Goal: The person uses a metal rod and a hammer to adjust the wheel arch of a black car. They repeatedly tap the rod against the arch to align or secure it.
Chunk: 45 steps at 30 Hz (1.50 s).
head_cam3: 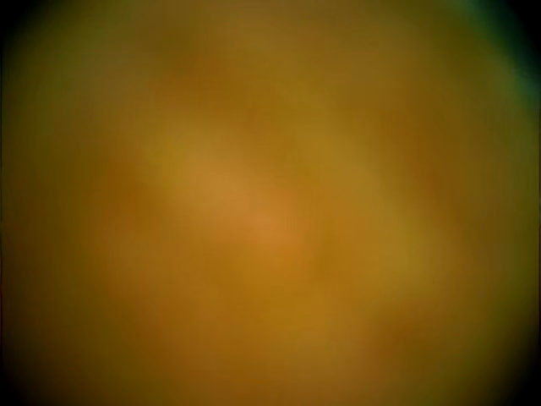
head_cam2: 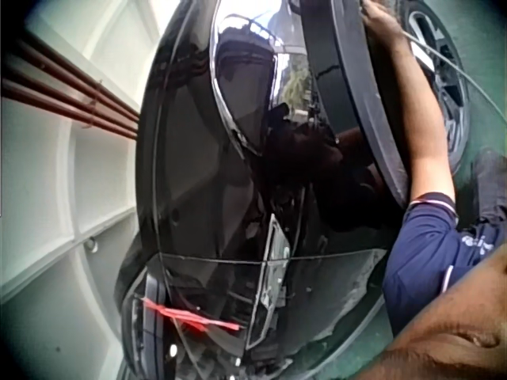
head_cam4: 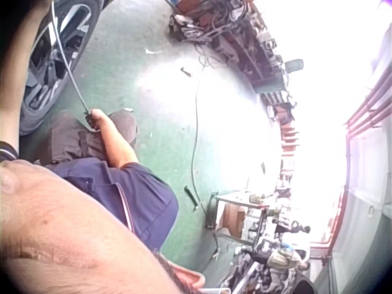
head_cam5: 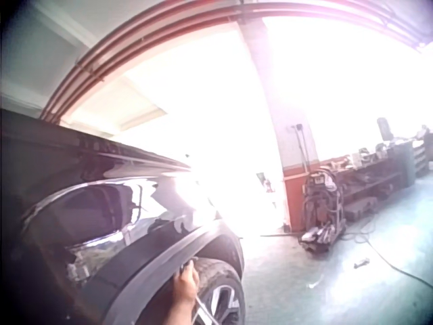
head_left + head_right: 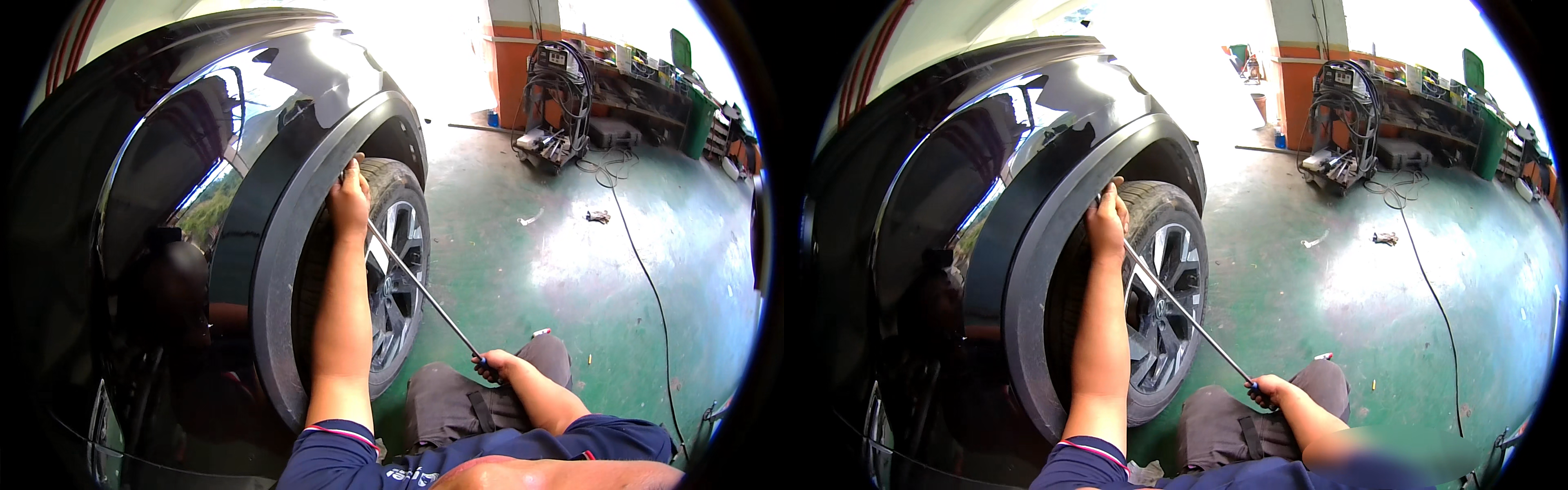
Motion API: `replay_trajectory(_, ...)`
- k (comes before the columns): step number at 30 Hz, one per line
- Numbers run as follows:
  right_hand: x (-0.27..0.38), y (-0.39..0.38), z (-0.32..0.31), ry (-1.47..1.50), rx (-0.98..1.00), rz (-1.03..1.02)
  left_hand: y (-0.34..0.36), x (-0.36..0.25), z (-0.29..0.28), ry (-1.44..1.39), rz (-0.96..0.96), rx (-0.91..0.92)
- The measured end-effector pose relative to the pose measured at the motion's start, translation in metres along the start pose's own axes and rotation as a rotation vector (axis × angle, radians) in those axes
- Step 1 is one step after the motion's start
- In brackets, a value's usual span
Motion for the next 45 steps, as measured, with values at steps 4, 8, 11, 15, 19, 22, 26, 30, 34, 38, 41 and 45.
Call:
replay_trajectory(4,0.006,-0.007,-0.007,-0.049,-0.043,0.014,0.007,-0.002,-0.002,-0.051,-0.035,0.003)
replay_trajectory(8,-0.002,0.003,-0.005,0.012,-0.02,-0.04,0.012,-0.001,-0.001,-0.131,-0.031,0.016)
replay_trajectory(11,-0.004,0.012,0.011,0.021,-0.122,-0.156,0.012,0.007,-0.006,-0.152,0.003,-0.01)
replay_trajectory(15,-0.012,0.03,0.039,0.019,-0.167,-0.206,0.013,0.006,-0.008,-0.147,0.025,0.014)
replay_trajectory(19,0.004,0.006,0.004,-0.043,-0.002,-0.034,0.012,0.003,-0.008,0.057,0.125,0.057)
replay_trajectory(22,0.001,0.008,-0.001,-0.036,0.024,0.018,0.01,0.002,-0.007,0.062,0.139,0.048)
replay_trajectory(26,-0.008,0.017,0.002,-0.046,0.01,0.076,0.001,0.001,-0.001,-0.077,0.04,0.027)
replay_trajectory(30,-0.002,0.009,-0.009,-0.054,-0.014,-0.022,0.006,0.003,-0.003,-0.134,0.059,0.039)
replay_trajectory(34,-0.002,0.003,-0.012,-0.079,-0.062,0.005,0.005,0.008,-0.001,-0.139,0.051,0.035)
replay_trajectory(38,0.003,-0.001,-0.018,-0.061,-0.072,0.019,0.007,0.007,0.0,-0.118,0.063,0.029)
replay_trajectory(41,0.002,0.003,-0.025,-0.104,-0.084,0.042,0.008,0.008,0.0,-0.131,0.063,0.038)
replay_trajectory(45,-0.002,0.015,-0.007,0.007,-0.122,-0.149,0.009,0.009,-0.003,-0.154,0.069,0.048)
Point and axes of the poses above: each hand's wrist, its own y-axis towards the middle knuckle, its own z-axis out of the palm, x = y × z, the point moved 5 cm from there along y, towards the middle knuckle, and after that the axes turned 15 degrees about x, right-handed, at the moved point
